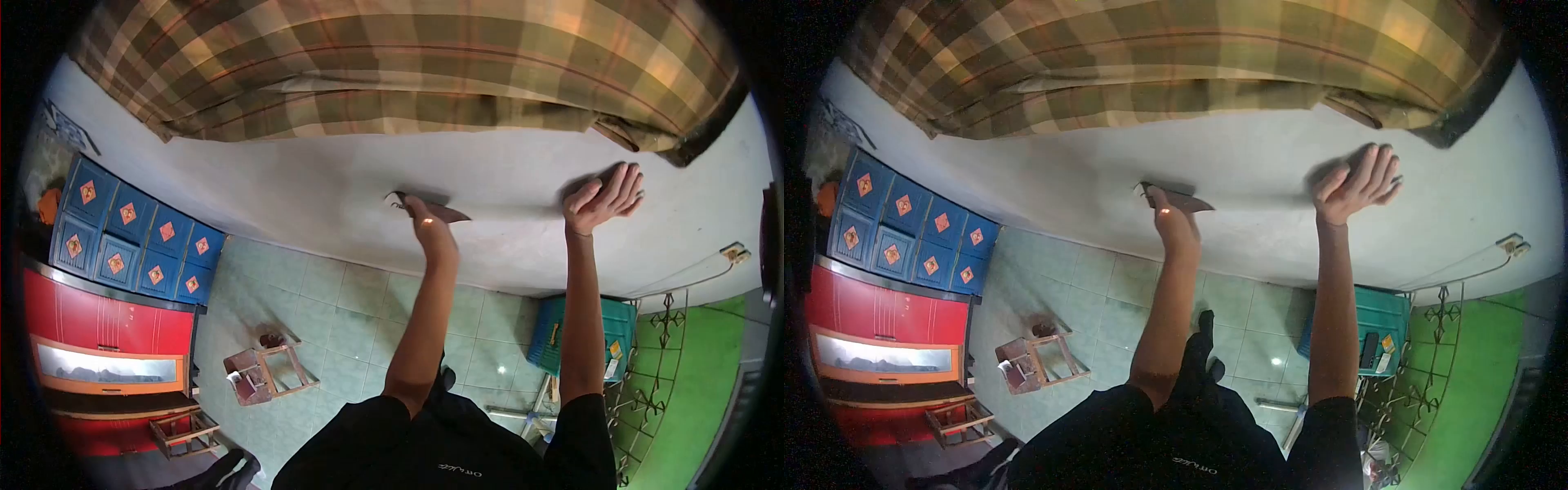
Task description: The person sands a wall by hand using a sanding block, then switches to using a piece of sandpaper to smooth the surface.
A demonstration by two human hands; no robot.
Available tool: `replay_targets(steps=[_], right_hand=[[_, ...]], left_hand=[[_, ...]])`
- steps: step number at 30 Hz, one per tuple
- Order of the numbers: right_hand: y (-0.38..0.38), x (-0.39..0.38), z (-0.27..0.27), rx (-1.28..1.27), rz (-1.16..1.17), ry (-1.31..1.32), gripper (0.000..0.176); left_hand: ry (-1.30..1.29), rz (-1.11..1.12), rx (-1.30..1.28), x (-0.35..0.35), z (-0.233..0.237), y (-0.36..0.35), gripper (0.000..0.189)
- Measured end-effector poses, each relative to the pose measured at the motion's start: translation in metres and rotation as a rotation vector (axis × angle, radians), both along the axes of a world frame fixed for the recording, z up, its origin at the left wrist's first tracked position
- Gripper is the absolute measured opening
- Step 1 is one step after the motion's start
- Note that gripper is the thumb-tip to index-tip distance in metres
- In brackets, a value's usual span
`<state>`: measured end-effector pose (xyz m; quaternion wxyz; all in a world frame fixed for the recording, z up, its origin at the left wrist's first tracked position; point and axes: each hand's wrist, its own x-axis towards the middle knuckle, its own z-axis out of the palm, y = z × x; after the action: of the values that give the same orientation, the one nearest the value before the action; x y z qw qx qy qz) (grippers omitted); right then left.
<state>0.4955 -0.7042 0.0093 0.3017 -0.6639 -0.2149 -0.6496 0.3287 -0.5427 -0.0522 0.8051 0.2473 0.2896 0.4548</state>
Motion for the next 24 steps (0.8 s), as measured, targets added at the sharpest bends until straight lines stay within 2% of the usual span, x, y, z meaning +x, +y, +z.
replay_targets(steps=[3, 5, 6, 9, 12, 15, 18, 19, 21, 22, 24], right_hand=[[-0.004, 0.002, -0.001, -0.033, 0.015, 0.014, 0.049], [-0.006, 0.001, -0.004, -0.055, 0.010, 0.068, 0.052], [-0.009, 0.000, -0.004, -0.085, 0.023, 0.091, 0.054], [-0.013, -0.004, -0.005, -0.110, 0.092, 0.146, 0.059], [-0.017, -0.005, -0.006, -0.141, 0.109, 0.178, 0.061], [-0.022, -0.007, -0.007, -0.175, 0.109, 0.243, 0.065], [-0.031, -0.009, -0.008, -0.207, 0.128, 0.350, 0.069], [-0.031, -0.012, -0.007, -0.208, 0.128, 0.347, 0.069], [-0.032, -0.026, -0.001, -0.213, 0.154, 0.497, 0.072], [-0.027, -0.040, 0.007, -0.223, 0.148, 0.521, 0.071], [-0.023, -0.053, -0.008, -0.128, 0.163, 0.577, 0.085]], left_hand=[[0.147, 0.143, 0.005, 0.010, 0.027, -0.008, 0.065], [0.212, 0.113, -0.128, 0.011, -0.004, 0.025, 0.062], [0.145, 0.157, -0.127, 0.012, -0.035, 0.046, 0.060], [0.128, 0.079, -0.164, -0.012, -0.059, 0.071, 0.059], [0.098, 0.043, -0.129, -0.016, -0.054, 0.055, 0.059], [0.205, 0.057, -0.069, -0.018, -0.005, 0.025, 0.057], [0.101, 0.012, -0.177, -0.020, -0.044, 0.065, 0.055], [0.098, 0.012, -0.178, -0.025, -0.053, 0.083, 0.055], [0.174, 0.066, -0.350, -0.040, -0.064, 0.107, 0.054], [0.147, 0.022, -0.310, -0.043, -0.043, 0.096, 0.055], [0.144, 0.033, -0.256, -0.022, -0.044, 0.060, 0.051]])
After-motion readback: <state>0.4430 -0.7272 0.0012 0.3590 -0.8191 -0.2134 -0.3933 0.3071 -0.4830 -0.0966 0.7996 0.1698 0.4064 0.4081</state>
